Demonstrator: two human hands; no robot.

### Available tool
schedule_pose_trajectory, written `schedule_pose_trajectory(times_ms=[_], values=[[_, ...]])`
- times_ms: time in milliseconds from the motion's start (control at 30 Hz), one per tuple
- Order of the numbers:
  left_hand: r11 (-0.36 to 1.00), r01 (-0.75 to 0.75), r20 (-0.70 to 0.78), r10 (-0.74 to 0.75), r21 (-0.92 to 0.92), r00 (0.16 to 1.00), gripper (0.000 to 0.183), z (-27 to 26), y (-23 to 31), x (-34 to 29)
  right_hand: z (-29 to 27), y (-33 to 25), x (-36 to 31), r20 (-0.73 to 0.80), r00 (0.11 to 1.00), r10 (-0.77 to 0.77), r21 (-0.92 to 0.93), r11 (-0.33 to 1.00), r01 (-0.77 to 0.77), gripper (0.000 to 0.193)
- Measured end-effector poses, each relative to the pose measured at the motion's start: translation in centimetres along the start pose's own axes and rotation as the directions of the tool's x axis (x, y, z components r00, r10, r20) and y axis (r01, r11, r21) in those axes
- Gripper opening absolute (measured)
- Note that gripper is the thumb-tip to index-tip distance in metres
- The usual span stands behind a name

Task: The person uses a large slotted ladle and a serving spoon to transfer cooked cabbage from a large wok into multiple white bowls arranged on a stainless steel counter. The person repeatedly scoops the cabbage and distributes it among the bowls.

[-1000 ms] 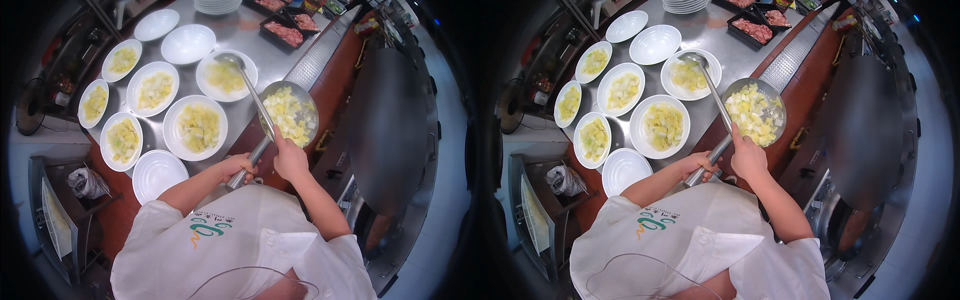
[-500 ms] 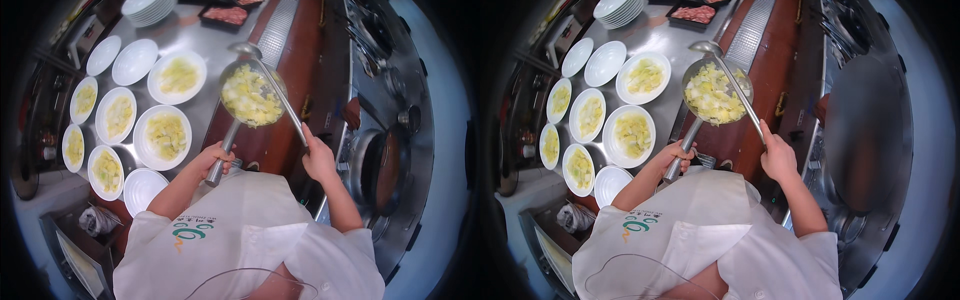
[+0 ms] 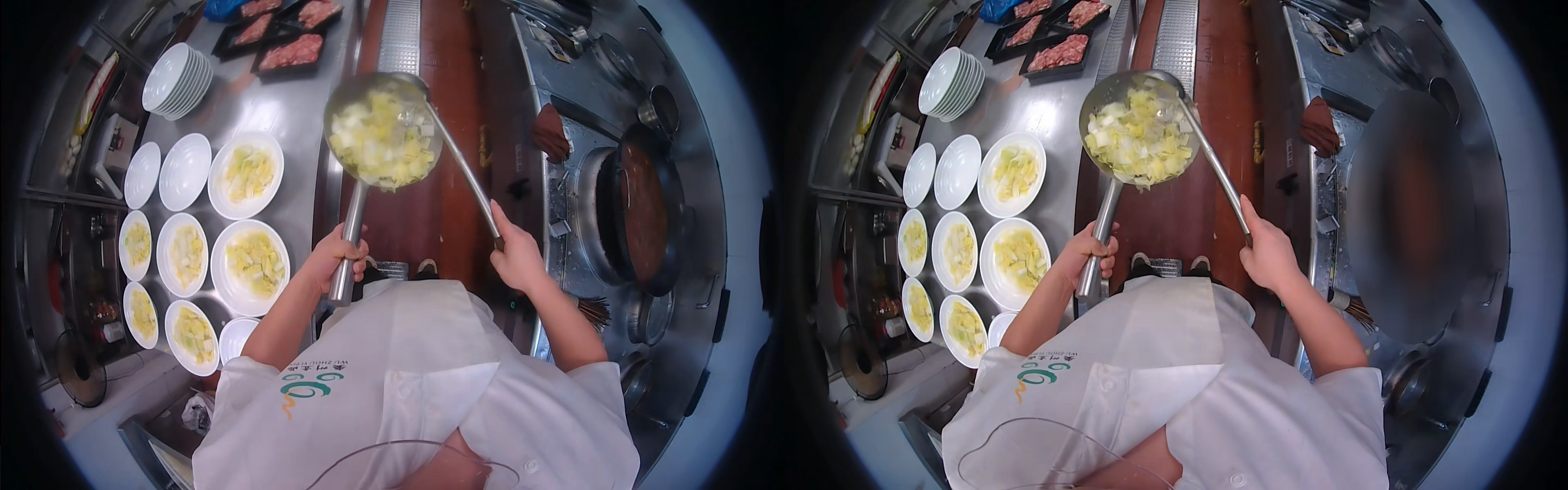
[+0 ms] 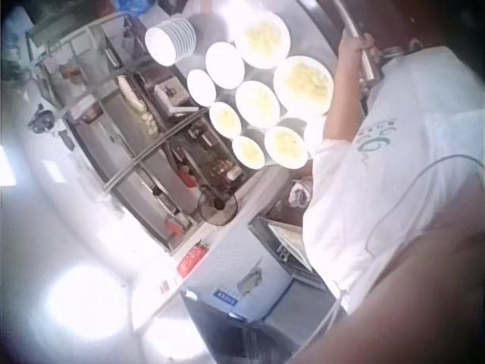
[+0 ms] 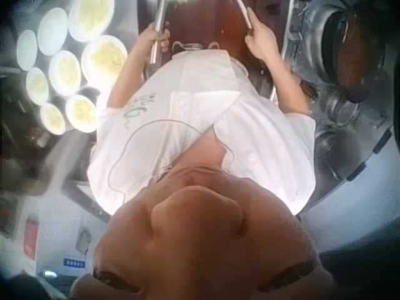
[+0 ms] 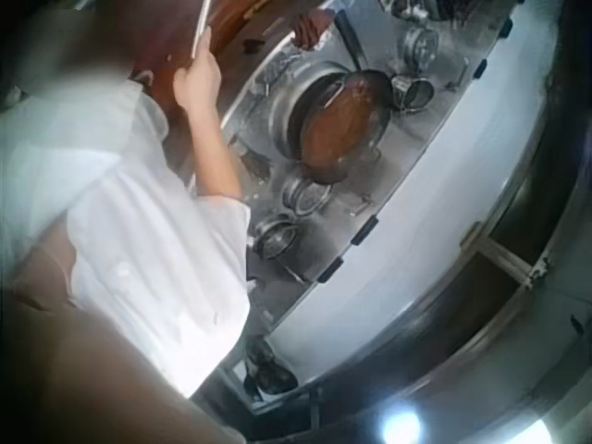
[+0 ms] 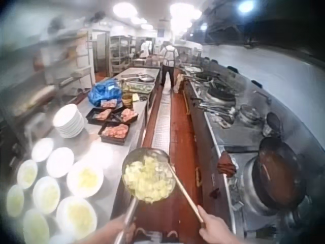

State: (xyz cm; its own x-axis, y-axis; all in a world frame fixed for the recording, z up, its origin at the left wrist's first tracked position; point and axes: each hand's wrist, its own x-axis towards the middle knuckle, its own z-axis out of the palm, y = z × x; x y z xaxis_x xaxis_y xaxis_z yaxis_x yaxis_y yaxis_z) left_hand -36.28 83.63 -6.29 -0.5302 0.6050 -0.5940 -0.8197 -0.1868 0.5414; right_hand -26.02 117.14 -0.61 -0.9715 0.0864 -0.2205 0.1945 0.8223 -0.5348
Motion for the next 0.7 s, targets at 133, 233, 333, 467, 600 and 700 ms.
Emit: schedule_pose_trajectory(times_ms=[133, 233, 333, 467, 600, 700], values=[[0.987, -0.02, -0.052, 0.029, 0.161, 0.998, 0.062, 2.7, 0.9, 0.7, 2.3, 0.7, -1.6, 0.247, 0.965, 0.09, 0.533, 0.819, -0.213, 0.09], [0.997, 0.053, -0.092, -0.047, 0.062, 0.995, 0.058, 3.0, 1.6, 2.0, 1.3, -1.9, -1.4, 0.533, 0.844, -0.069, 0.839, 0.174, -0.516, 0.072], [0.991, 0.13, -0.14, -0.125, 0.027, 0.982, 0.053, 1.1, 0.6, 2.5, 0.9, -0.4, 0.8, 0.595, 0.739, -0.315, 0.601, -0.437, -0.67, 0.04], [0.977, 0.174, 0.007, -0.174, -0.123, 0.985, 0.052, -1.8, 0.0, 0.8, 0.7, 1.1, 0.4, 0.547, 0.734, -0.402, 0.543, -0.497, -0.677, 0.047], [0.961, 0.181, 0.061, -0.171, -0.211, 0.983, 0.054, -2.6, -0.8, -0.1, -0.5, 1.1, -1.1, 0.548, 0.743, -0.386, 0.545, -0.509, -0.666, 0.054], [0.947, 0.175, 0.116, -0.148, -0.268, 0.982, 0.054, -3.0, -1.2, -0.2, -0.9, -0.3, -0.4, 0.578, 0.766, -0.281, 0.648, -0.413, -0.64, 0.056]])
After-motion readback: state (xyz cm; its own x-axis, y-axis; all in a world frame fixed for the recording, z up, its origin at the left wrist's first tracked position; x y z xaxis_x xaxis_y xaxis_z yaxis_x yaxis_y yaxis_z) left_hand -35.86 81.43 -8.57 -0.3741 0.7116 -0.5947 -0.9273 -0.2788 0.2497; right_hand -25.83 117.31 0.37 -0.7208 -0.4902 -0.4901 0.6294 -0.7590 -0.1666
